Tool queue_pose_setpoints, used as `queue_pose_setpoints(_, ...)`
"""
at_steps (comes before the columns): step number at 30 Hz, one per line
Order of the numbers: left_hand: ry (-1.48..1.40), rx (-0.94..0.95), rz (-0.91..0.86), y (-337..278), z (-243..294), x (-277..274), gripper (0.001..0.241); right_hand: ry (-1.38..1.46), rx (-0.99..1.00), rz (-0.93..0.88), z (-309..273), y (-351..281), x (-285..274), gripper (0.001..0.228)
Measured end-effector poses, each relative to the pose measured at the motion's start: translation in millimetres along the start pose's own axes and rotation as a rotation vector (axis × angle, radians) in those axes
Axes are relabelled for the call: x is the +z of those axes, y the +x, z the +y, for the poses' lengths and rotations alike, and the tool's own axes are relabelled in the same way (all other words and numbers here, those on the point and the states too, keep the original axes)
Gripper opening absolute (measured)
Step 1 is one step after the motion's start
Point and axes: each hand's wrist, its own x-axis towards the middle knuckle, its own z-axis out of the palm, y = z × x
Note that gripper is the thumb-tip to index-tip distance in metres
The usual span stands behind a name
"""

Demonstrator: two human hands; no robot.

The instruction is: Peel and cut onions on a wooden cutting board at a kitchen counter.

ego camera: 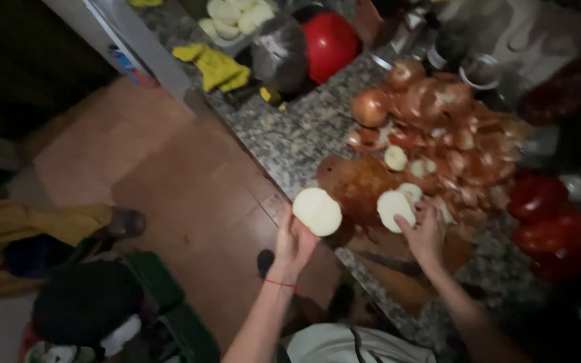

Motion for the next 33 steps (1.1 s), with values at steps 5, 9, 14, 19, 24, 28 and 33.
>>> queue_pose_setpoints(5,0.024,-0.104,-0.011,21,66,-6,0.061,-0.303,-0.202,0.139,-10,-4,30,0.067)
queue_pose_setpoints(9,0.080,-0.163,-0.003,46,143,8,0.062,-0.296,0.389,-0.136,-47,10,45,0.072)
queue_pose_setpoints(14,0.056,-0.141,0.006,101,232,27,0.063,0.231,0.179,0.066,-18,58,79,0.072)
queue_pose_setpoints(19,0.077,-0.091,0.004,188,300,31,0.065,1.120,0.411,-0.205,-148,169,99,0.052)
queue_pose_setpoints(24,0.129,-0.027,0.114,281,347,30,0.069,1.549,0.290,-0.325,-309,313,110,0.056)
queue_pose_setpoints(28,0.165,0.004,0.154,379,367,-2,0.069,1.632,0.228,-0.358,-368,449,128,0.054)
queue_pose_setpoints(33,0.213,-0.046,0.237,460,388,-10,0.062,1.729,0.183,-0.322,-363,601,171,0.045)
